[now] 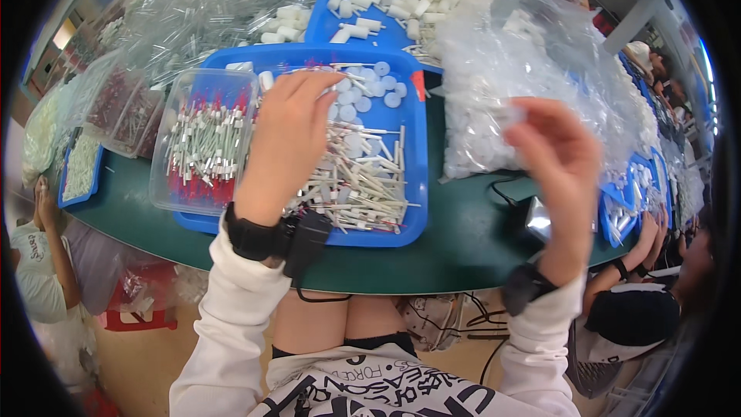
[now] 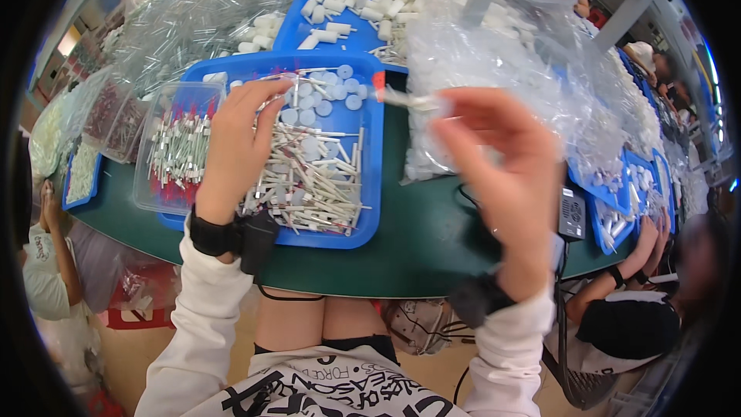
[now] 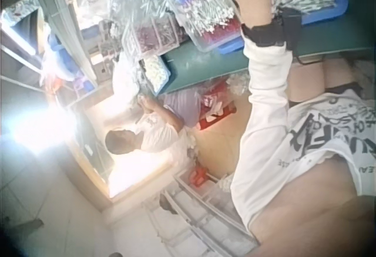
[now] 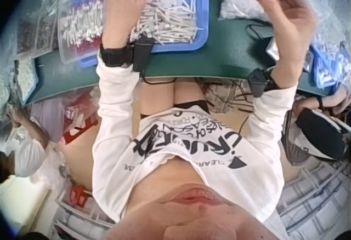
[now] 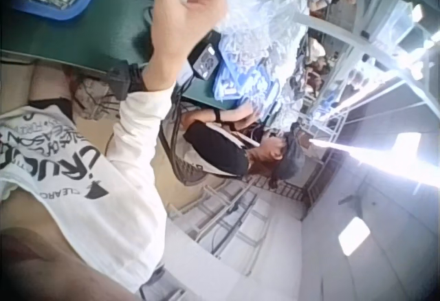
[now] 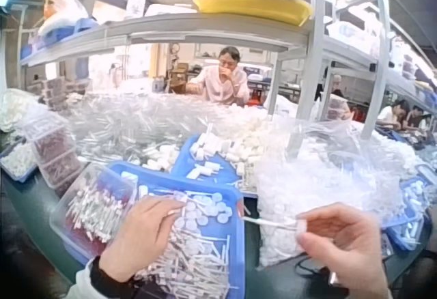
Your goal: The person sits at a factory workstation and repeatedly picks up small white plastic components and red-tipped sticks from blue trays. They insert the sticks into the plastic pieces by hand and place the assembled units into a clear plastic container.
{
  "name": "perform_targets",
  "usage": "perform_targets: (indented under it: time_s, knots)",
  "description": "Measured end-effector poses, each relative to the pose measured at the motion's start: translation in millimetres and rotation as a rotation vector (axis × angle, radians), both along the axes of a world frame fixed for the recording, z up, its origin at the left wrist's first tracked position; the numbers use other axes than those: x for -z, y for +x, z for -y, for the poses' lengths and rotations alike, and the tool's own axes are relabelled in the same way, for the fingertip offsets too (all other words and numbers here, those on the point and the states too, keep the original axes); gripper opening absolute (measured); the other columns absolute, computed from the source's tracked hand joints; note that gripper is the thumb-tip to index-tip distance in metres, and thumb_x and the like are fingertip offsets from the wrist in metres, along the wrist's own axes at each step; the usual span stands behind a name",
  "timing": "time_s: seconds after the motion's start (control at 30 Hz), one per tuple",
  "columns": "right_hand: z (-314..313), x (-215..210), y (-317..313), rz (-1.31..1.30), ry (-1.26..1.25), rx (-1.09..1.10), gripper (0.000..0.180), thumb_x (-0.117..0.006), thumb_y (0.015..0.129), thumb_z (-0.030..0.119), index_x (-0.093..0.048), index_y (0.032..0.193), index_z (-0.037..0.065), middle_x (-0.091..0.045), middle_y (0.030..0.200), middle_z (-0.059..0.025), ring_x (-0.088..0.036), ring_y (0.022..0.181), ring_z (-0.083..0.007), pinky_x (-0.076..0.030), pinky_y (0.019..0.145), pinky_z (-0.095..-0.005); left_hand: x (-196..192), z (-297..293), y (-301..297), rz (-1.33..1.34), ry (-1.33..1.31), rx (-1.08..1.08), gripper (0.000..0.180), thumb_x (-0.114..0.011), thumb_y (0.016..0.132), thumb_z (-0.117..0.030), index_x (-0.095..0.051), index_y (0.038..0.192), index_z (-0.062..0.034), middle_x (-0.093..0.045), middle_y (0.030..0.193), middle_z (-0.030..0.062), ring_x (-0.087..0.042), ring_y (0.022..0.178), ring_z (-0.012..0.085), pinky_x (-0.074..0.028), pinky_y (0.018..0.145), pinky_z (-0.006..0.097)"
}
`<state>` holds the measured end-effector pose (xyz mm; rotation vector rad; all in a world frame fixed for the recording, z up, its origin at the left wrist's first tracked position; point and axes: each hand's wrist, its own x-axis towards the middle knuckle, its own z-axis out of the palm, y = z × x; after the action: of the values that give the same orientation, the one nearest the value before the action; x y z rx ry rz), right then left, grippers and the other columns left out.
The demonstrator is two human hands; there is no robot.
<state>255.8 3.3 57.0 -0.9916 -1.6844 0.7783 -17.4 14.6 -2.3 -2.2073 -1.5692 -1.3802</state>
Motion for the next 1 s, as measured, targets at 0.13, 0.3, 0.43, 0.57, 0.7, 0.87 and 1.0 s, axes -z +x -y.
perform_targets:
  time_s: [0.13,0.3,0.43,0.57,0.7,0.87,1.0]
  knots:
    - [4,-56,106,-0.058,0.272,0.343,0.03,-0.06,0.091,0.017,-0.061,0.113,-0.003,-0.067,0.101,-0.0117,-0.062,0.086,-0.011,-0.048,0.08,-0.025,21,4,-17,-0.264,-0.19,-0.055,0.016,-0.062,0.081,-0.004,-0.069,0.096,-0.0079,-0.062,0.09,0.0084,-0.058,0.09,0.0283,-0.045,0.08,0.039]
    - [-74,-40,283,0.218,0.404,0.922,0.035,-0.067,0.087,0.03,-0.067,0.108,0.001,-0.069,0.101,-0.0086,-0.064,0.092,-0.0161,-0.048,0.083,-0.0267,20,-2,-6,-0.311,-0.169,-0.043,0.015,-0.068,0.076,-0.009,-0.072,0.089,-0.0141,-0.057,0.089,0.0027,-0.055,0.091,0.023,-0.042,0.082,0.038]
    - [-109,2,330,0.75,0.166,1.139,0.041,-0.066,0.083,0.041,-0.069,0.107,0.008,-0.069,0.102,-0.0152,-0.065,0.098,-0.0279,-0.048,0.086,-0.0355,17,-4,-6,-0.342,-0.12,-0.021,0.015,-0.07,0.073,-0.009,-0.074,0.085,-0.0167,-0.058,0.086,0.0003,-0.055,0.087,0.0203,-0.04,0.079,0.035]
    - [-121,22,328,0.913,0.013,1.132,0.039,-0.064,0.081,0.044,-0.07,0.104,0.013,-0.067,0.103,-0.0185,-0.063,0.099,-0.0327,-0.048,0.087,-0.0395,22,-7,-6,-0.394,-0.098,-0.002,0.016,-0.068,0.071,-0.006,-0.074,0.081,-0.0175,-0.058,0.079,-0.0017,-0.056,0.084,0.0188,-0.039,0.077,0.034]
    - [-116,10,328,0.835,0.114,1.221,0.044,-0.063,0.083,0.046,-0.068,0.107,0.01,-0.068,0.1,-0.016,-0.064,0.096,-0.0297,-0.047,0.086,-0.0375,22,-7,-3,-0.402,-0.085,0.021,0.016,-0.062,0.073,-0.006,-0.072,0.078,-0.0168,-0.058,0.076,-0.0024,-0.056,0.082,0.0186,-0.038,0.074,0.033]
    - [-59,-49,231,0.398,0.537,0.976,0.032,-0.062,0.091,0.031,-0.066,0.107,0.004,-0.068,0.096,-0.0081,-0.063,0.088,-0.0171,-0.046,0.082,-0.0277,19,1,5,-0.472,-0.093,-0.034,0.016,-0.058,0.076,-0.007,-0.069,0.082,-0.0174,-0.057,0.078,-0.001,-0.056,0.082,0.0187,-0.039,0.073,0.033]
    - [6,-55,58,0.483,0.412,0.495,0.014,-0.061,0.087,0.012,-0.065,0.094,0.0,-0.067,0.088,-0.0048,-0.061,0.082,-0.0133,-0.045,0.081,-0.0257,25,1,7,-0.506,-0.086,-0.139,0.017,-0.058,0.077,-0.009,-0.067,0.088,-0.0185,-0.056,0.078,-0.0006,-0.056,0.082,0.0181,-0.039,0.073,0.033]
